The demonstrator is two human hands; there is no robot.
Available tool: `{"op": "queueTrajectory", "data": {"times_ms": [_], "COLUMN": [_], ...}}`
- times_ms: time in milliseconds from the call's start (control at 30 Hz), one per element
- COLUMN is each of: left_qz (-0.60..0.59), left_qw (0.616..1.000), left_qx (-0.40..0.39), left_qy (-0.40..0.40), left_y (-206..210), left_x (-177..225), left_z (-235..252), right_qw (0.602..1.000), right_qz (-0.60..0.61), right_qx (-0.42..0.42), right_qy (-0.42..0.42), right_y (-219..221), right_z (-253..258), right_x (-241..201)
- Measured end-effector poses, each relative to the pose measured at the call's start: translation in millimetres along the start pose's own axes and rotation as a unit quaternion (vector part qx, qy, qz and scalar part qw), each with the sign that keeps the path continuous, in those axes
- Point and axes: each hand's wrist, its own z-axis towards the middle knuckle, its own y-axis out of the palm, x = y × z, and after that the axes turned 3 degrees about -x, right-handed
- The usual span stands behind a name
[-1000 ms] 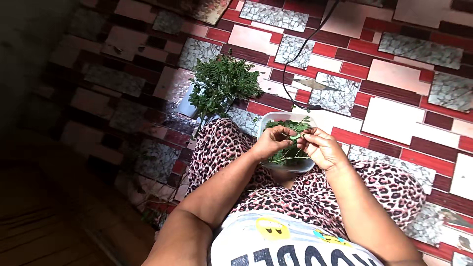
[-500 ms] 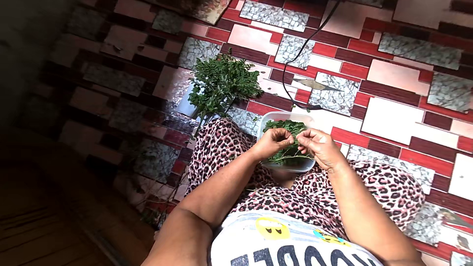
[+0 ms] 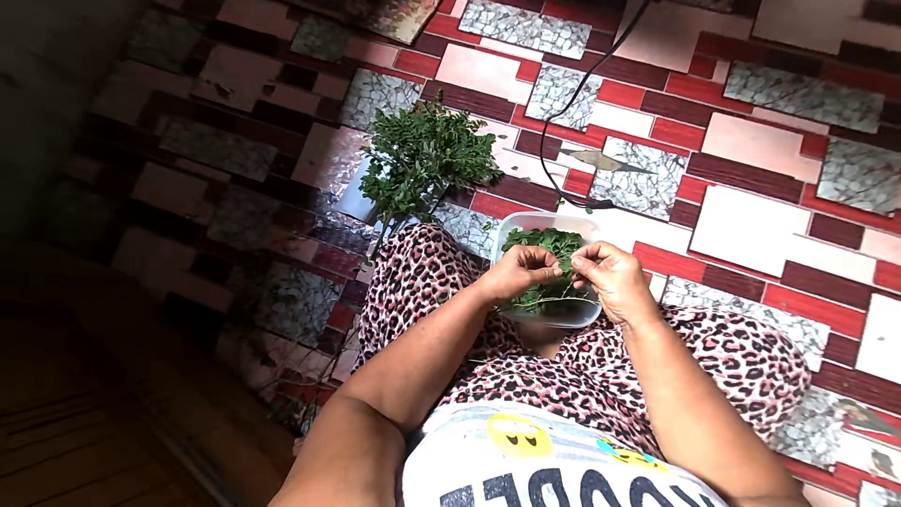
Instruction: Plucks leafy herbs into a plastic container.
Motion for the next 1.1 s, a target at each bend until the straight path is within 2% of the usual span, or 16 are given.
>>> {"op": "queueTrajectory", "data": {"times_ms": [167,367,567,700,833,1033,1100], "left_qz": [0.006,0.024,0.029,0.039,0.056,0.052,0.053], "left_qw": [1.000,1.000,0.999,0.999,0.998,0.999,0.998], "left_qx": [-0.001,-0.009,0.011,0.005,-0.001,-0.010,-0.004], "left_qy": [0.002,-0.007,-0.015,-0.013,-0.007,-0.010,-0.013], "left_y": [-2,-2,-3,-1,-1,-2,-3], "left_x": [3,3,2,2,0,1,2], "left_z": [-2,-2,-3,-1,0,0,-2], "right_qw": [0.995,0.999,0.982,0.989,0.987,0.995,0.993], "right_qz": [0.008,0.017,-0.178,-0.131,-0.134,-0.075,-0.097], "right_qx": [-0.055,-0.020,-0.057,-0.061,-0.064,-0.059,-0.052], "right_qy": [0.081,0.029,-0.028,-0.037,-0.065,-0.034,-0.039], "right_y": [-3,-7,-18,-5,4,-5,-13], "right_z": [-1,0,-1,0,0,0,-1], "right_x": [-5,-6,-4,3,4,1,-3]}}
